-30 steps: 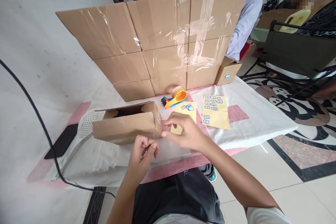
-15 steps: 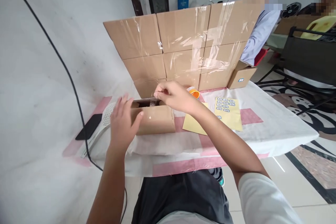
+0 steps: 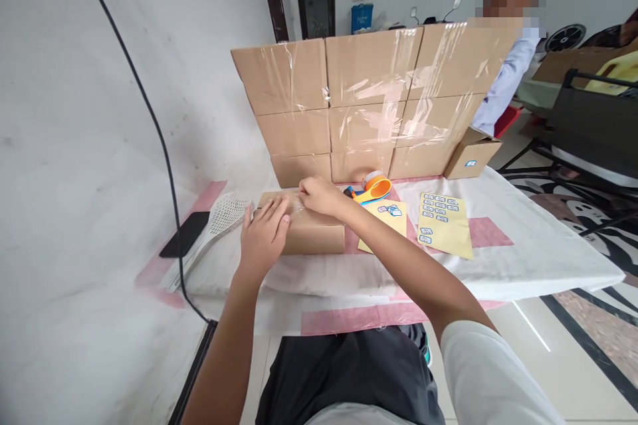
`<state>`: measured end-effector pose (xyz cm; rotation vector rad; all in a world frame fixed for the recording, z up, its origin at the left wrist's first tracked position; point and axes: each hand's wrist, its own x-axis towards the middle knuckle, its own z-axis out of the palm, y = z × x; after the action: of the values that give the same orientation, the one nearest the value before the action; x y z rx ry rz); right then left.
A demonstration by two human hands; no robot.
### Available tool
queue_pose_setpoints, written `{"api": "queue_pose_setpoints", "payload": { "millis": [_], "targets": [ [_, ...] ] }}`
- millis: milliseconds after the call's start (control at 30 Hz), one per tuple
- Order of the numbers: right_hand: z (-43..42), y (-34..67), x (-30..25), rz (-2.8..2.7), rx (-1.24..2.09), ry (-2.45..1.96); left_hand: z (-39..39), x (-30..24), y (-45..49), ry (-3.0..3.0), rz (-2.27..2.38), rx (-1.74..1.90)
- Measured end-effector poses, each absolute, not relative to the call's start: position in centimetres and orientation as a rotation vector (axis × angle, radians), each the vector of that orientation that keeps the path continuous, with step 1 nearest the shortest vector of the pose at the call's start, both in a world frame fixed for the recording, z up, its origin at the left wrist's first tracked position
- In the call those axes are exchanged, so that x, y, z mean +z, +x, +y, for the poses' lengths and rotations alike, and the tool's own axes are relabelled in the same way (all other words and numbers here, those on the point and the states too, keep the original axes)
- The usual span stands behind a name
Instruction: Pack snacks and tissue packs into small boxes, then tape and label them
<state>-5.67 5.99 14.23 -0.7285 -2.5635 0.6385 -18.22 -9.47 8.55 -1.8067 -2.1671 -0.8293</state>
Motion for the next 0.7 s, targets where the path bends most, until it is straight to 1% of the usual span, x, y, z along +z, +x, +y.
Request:
{"api": "queue_pose_setpoints", "payload": {
  "millis": [167, 233, 300, 367, 433, 500, 633, 700],
  "targets": [
    [5.6, -6.0, 14.4, -2.656, 0.516, -0.777, -10.3, 8.5, -19.0, -1.936, -2.084, -0.639],
    [6.0, -6.4, 14.9, -2.625, 0.347, -0.963, -10.5, 8.8, -19.0, -1.948, -2.092, -0.615],
    [7.1, -6.4, 15.3, -2.448, 0.116, -1.196, -10.6, 9.2, -18.9, -1.957, -2.098, -0.612],
    [8.5, -5.2, 15.1, -2.259, 0.035, -1.356, -10.6, 9.6, -18.4, -1.971, -2.097, -0.614],
    [9.6, -2.4, 13.7, -2.147, 0.169, -1.442, -10.3, 9.9, -17.8, -1.970, -2.051, -0.649],
    [9.9, 2.0, 11.2, -2.032, 0.335, -1.502, -9.9, 10.2, -17.1, -1.982, -1.982, -0.691],
    [8.1, 11.7, 4.9, -1.723, 0.490, -1.735, -8.7, 10.4, -15.8, -2.046, -1.953, -0.670],
    [6.8, 15.1, 2.7, -1.620, 0.555, -1.814, -8.0, 10.2, -14.3, -1.984, -1.895, -0.760]
  ]
}}
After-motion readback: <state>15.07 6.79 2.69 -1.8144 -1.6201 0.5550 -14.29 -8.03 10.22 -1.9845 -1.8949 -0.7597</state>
